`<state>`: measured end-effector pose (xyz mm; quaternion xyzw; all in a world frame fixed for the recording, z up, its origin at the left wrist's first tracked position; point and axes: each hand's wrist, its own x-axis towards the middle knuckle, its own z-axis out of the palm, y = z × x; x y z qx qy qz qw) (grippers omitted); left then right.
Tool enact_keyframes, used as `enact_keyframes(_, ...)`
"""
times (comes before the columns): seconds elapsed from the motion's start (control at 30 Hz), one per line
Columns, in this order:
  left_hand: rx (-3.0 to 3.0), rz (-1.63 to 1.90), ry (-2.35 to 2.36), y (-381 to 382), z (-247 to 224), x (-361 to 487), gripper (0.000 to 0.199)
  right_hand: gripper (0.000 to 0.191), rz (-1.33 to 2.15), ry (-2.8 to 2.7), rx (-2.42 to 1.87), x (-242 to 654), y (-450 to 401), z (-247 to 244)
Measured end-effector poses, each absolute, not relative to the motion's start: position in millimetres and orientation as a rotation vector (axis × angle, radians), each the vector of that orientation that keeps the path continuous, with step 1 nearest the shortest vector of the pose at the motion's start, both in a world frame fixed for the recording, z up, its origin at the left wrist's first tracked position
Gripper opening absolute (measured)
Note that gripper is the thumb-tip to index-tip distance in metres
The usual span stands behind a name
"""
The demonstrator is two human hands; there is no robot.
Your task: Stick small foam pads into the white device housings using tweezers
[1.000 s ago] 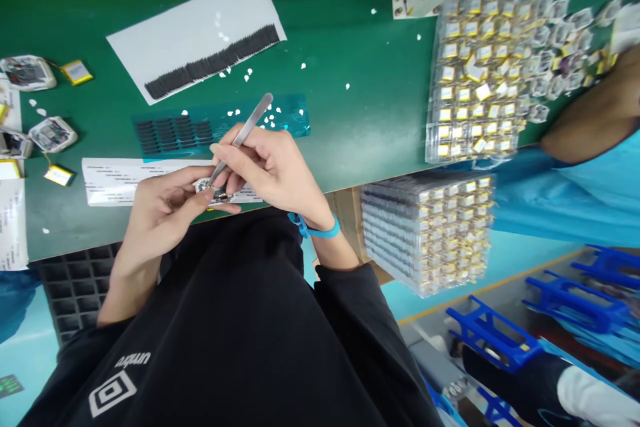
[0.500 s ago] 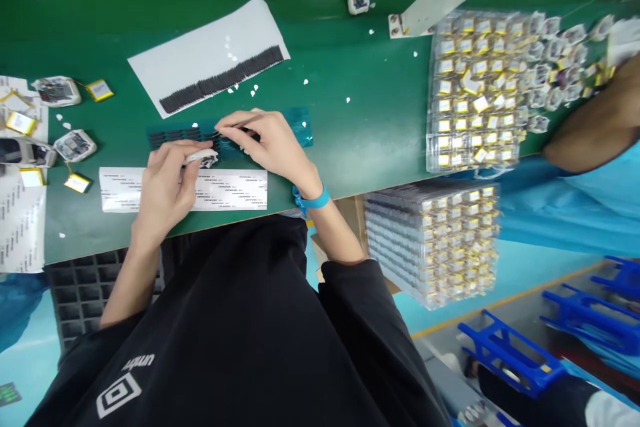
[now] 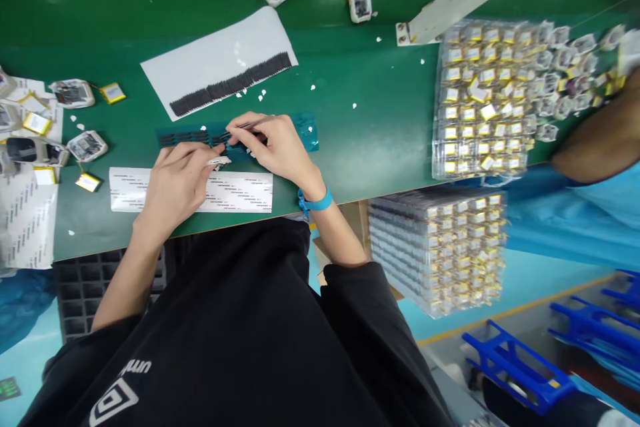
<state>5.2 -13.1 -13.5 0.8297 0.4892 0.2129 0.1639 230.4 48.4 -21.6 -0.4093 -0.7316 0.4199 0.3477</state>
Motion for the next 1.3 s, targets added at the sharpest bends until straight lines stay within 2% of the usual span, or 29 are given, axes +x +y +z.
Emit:
enact_keyframes(0.13,2.347,0.613,1.397,-12,-15,3,0.028,0.031,1.037,-1.907,-0.989,230,47,-27)
enact_keyframes(0.37,2.334,0.612,1.408,-7,-22,3,0.028,0.022,0.675,-2.067,-0.844,227,51,-49)
enact_keyframes(0.5,2.356,0.639,1.340,-5,-23,2,0.029,0.025,0.719,-1.909,-0.879,227,52,-44)
enact_keyframes(0.63,2.351,0.783,1.094,-7,4,1,0.026,0.023,0.798,-1.735,-0.916,228,44,-25)
enact_keyframes(0.7,2.108,1.065,1.072,-6,25,3,0.024,0.021,0.859,-1.676,-0.963,230,33,-15)
enact_keyframes(0.8,1.409,1.466,1.197,6,47,8,0.027,0.020,0.811,-1.523,-1.006,232,15,-1)
enact_keyframes(0.9,1.024,1.365,1.247,21,42,10,0.036,0.019,0.726,-1.463,-0.997,232,0,9)
enact_keyframes(1.03,0.889,1.187,1.145,19,18,18,0.030,0.024,0.514,-1.640,-0.939,234,-10,19)
enact_keyframes(1.2,0.793,1.239,1.138,2,13,36,0.024,0.037,0.328,-1.954,-0.847,238,-18,29)
enact_keyframes(1.3,0.684,1.261,1.200,0,16,39,0.021,0.031,0.236,-2.072,-0.874,237,-23,34)
